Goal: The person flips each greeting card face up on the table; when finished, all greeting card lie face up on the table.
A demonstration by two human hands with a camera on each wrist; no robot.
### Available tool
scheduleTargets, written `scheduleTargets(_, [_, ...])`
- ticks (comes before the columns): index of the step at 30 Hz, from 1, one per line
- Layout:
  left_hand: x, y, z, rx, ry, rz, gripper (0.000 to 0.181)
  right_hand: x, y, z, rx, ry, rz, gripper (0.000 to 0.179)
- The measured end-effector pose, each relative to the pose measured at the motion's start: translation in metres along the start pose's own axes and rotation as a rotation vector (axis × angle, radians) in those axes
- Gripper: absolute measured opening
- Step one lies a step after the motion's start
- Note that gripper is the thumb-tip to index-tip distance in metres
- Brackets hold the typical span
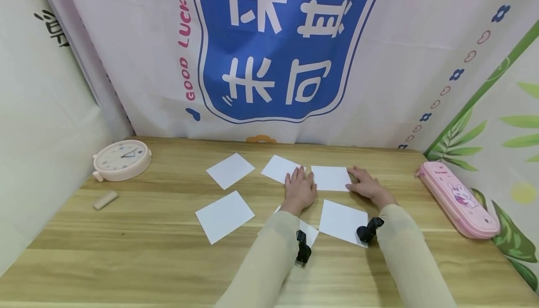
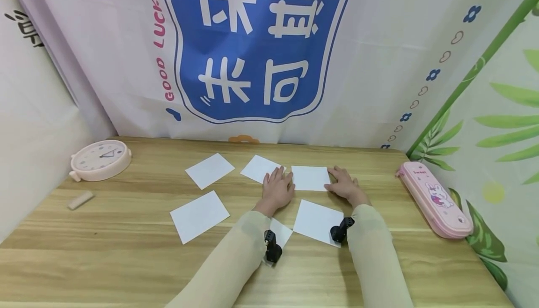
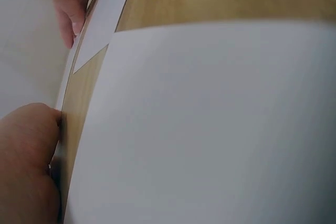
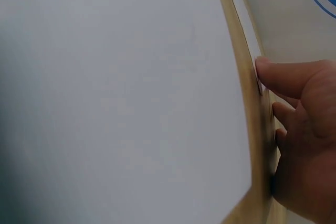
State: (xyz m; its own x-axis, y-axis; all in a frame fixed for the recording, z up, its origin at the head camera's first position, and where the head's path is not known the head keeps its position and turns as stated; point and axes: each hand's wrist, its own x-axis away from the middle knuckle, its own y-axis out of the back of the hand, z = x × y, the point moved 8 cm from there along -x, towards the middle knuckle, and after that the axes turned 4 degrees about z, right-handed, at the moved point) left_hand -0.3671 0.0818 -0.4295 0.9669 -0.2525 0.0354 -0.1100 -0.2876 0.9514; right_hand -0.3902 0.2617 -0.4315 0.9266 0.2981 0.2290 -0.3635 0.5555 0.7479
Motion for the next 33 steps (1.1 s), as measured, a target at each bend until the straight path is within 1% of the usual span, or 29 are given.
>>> scheduleTargets(2, [0.000, 0.000, 0.001, 0.018, 0.002, 0.007, 0.044, 0.000, 0.000, 0.000, 0.012, -0.001, -0.001, 0.065])
scheduleTargets(3, [-0.002, -0.003, 0.002, 0.027, -0.009, -0.007, 0.046, 0.000, 0.000, 0.000, 0.020, -0.001, 0.000, 0.065])
scheduleTargets(8, [-0.003, -0.005, 0.001, 0.036, -0.011, 0.005, 0.060, 0.000, -0.002, -0.002, 0.070, -0.017, 0.000, 0.067])
scheduleTargets(9, [-0.004, -0.006, 0.001, 0.034, -0.009, 0.006, 0.063, 0.000, -0.002, -0.002, 0.082, -0.019, 0.000, 0.068])
scheduleTargets(10, [-0.002, -0.004, 0.000, 0.028, 0.005, 0.023, 0.064, 0.000, -0.003, -0.002, 0.090, -0.023, -0.001, 0.068])
scheduleTargets(14, [-0.002, -0.002, 0.000, 0.009, 0.016, 0.008, 0.071, 0.000, -0.003, -0.001, 0.120, -0.027, -0.005, 0.070])
scheduleTargets(17, [-0.002, -0.001, 0.000, -0.005, 0.015, -0.008, 0.073, -0.001, -0.003, -0.001, 0.129, -0.031, -0.001, 0.072])
scheduleTargets(21, [-0.002, 0.000, 0.001, 0.009, 0.014, -0.016, 0.069, 0.000, -0.003, 0.000, 0.132, -0.037, 0.006, 0.073])
scheduleTargets(26, [-0.004, 0.002, 0.003, 0.072, 0.023, -0.017, 0.063, 0.000, -0.003, 0.000, 0.134, -0.040, 0.013, 0.075])
scheduleTargets(33, [-0.006, 0.006, 0.007, 0.198, 0.058, 0.006, 0.062, -0.002, -0.004, -0.001, 0.146, -0.034, 0.022, 0.078])
